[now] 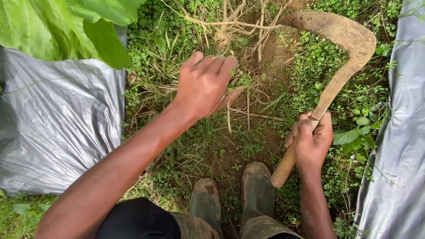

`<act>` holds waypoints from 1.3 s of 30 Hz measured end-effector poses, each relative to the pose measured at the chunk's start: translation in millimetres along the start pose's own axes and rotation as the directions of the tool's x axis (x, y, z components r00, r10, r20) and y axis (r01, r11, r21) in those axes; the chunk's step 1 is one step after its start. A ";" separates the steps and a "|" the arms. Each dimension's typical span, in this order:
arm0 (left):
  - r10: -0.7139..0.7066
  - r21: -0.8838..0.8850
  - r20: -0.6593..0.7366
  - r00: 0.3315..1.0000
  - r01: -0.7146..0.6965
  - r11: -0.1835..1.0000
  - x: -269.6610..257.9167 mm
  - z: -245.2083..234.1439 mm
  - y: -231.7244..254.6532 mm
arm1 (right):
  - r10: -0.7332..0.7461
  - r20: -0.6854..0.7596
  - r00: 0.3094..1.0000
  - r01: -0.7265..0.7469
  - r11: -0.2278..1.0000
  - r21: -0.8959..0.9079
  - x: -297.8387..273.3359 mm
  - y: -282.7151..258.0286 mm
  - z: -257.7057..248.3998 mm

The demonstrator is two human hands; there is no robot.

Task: The person uses a sickle to cut weeds and dry plant debris along the edges of a garden bed covered with plastic sheeting. They gather the cut weeds and debris by hand, moving them aside to clear the path between rows of leafy green vegetables.

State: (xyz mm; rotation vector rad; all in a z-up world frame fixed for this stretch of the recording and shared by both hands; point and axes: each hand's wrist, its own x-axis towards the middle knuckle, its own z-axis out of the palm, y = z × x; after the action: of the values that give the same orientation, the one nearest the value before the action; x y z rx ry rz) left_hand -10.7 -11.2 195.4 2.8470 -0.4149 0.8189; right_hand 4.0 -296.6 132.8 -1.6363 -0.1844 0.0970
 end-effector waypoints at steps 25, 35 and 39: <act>0.032 -0.337 0.875 0.483 0.559 0.757 -62.6 43.9 87.2 | 0.101 0.000 0.995 -0.101 0.995 -0.014 0.3 2.7 -0.1; -0.465 -0.451 0.781 0.417 0.891 0.041 14.5 33.1 55.8 | 0.016 -0.056 0.998 -0.016 1.000 -0.011 3.1 16.8 -4.5; -0.563 -0.490 0.669 0.485 0.858 0.158 54.3 59.8 39.1 | 0.091 -0.162 0.983 -0.098 0.995 -0.032 3.3 -10.5 5.3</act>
State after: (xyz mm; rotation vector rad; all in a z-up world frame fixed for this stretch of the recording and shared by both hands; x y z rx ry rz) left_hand 51.3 -73.4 177.0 1.8318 0.5127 -0.1252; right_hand 5.7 -290.0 143.0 -1.6840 0.0149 0.0340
